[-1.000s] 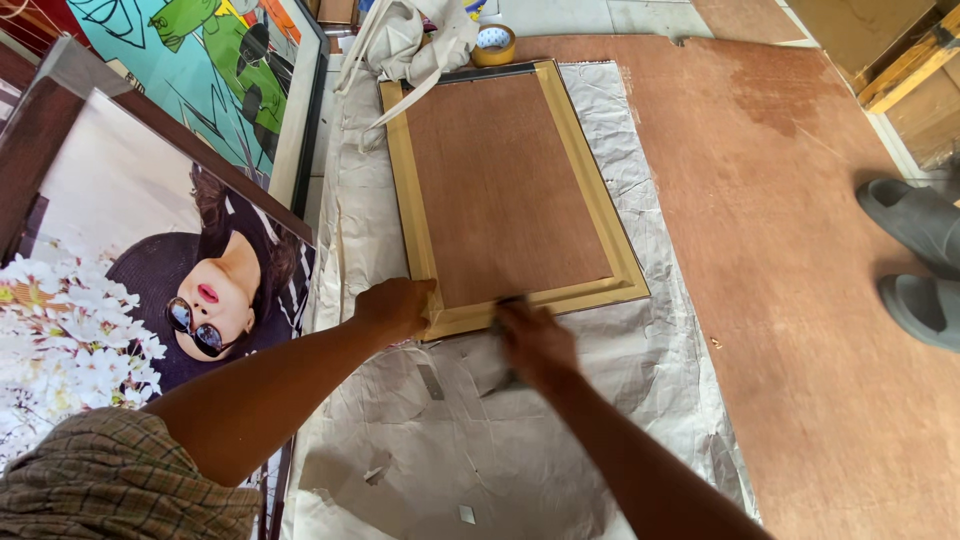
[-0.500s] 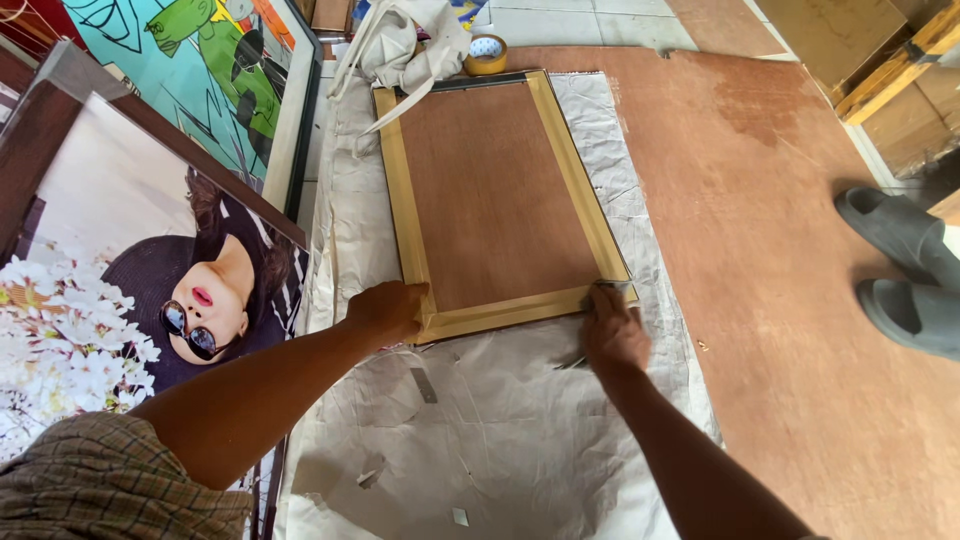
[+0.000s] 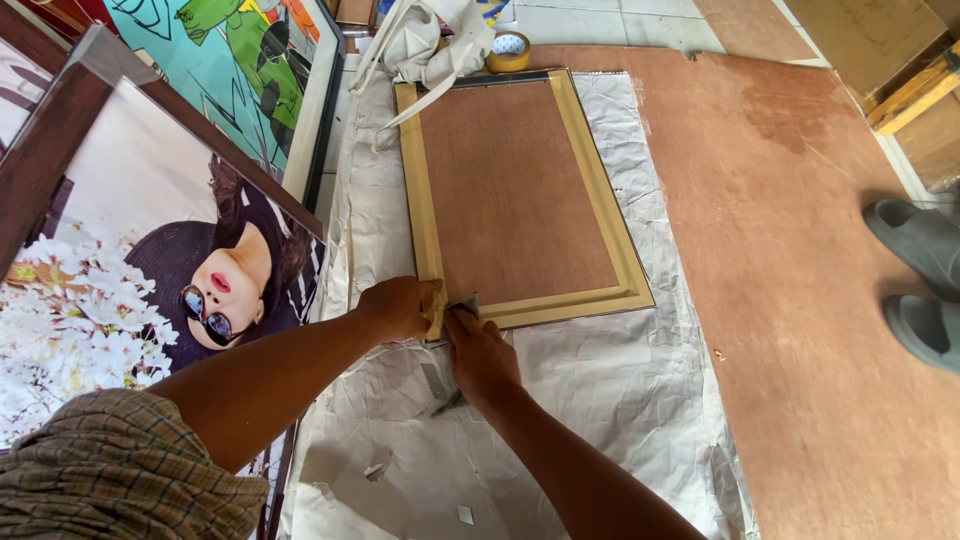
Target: The person applies masking tape along the edges of a rectangular frame lying on a protective sheet. They smooth the tape, trim excess with a blade, and reposition the frame to continue taping the remaining sides. The person then flips the frame to reveal a printed image of the Leaning Tower of Pisa.
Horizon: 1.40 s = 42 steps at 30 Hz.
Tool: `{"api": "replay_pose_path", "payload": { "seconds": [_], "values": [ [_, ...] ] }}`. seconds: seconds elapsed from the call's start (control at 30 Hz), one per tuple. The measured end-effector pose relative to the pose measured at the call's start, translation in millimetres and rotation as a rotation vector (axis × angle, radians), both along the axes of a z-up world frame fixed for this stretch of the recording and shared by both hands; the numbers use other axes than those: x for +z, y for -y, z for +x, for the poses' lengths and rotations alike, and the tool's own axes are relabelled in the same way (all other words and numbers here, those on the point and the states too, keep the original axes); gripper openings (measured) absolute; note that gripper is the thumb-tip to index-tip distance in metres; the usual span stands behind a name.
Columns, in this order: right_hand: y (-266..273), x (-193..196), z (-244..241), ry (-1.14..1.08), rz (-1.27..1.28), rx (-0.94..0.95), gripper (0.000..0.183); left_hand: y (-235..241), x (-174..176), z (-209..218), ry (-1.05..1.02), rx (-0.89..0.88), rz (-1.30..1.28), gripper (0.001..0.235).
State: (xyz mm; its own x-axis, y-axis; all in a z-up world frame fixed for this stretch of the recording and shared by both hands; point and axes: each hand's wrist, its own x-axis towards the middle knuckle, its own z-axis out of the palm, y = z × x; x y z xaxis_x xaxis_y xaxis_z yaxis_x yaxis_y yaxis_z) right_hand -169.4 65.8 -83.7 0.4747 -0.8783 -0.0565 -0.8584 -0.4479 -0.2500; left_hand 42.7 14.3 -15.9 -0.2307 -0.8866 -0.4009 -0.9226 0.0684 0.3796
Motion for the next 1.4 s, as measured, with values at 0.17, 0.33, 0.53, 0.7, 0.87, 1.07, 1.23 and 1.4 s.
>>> {"api": "replay_pose_path", "payload": {
  "seconds": [0.17, 0.33, 0.53, 0.7, 0.87, 1.07, 1.23, 1.4],
  "values": [
    [7, 29, 0, -0.080, 0.058, 0.047, 0.060, -2, 10, -7, 0.040, -0.034, 0.009, 0.083],
    [15, 7, 12, -0.165, 0.044, 0.027, 0.062, 1, 4, -9, 0.062, -0.061, -0.016, 0.080],
    [-1, 43, -49, -0.069, 0.119, 0.118, 0.070, 15, -37, -14, 0.260, -0.095, -0.095, 0.074],
    [6, 53, -146, -0.171, 0.089, -0.118, 0.070, 20, -59, -17, 0.386, -0.115, -0.147, 0.076],
    [45, 34, -245, -0.221, 0.026, -0.371, 0.069, 16, -46, -18, 0.341, -0.096, -0.131, 0.070],
    [70, -6, -233, -0.151, -0.136, -0.334, 0.055, 9, -42, -13, 0.225, -0.004, -0.090, 0.077],
    [43, -5, -134, 0.065, -0.104, -0.233, 0.051, 9, -52, -11, 0.195, 0.017, -0.102, 0.079],
    [24, 3, -47, 0.083, 0.113, -0.074, 0.046, 14, -68, -9, 0.218, -0.002, -0.180, 0.075]
  ]
}}
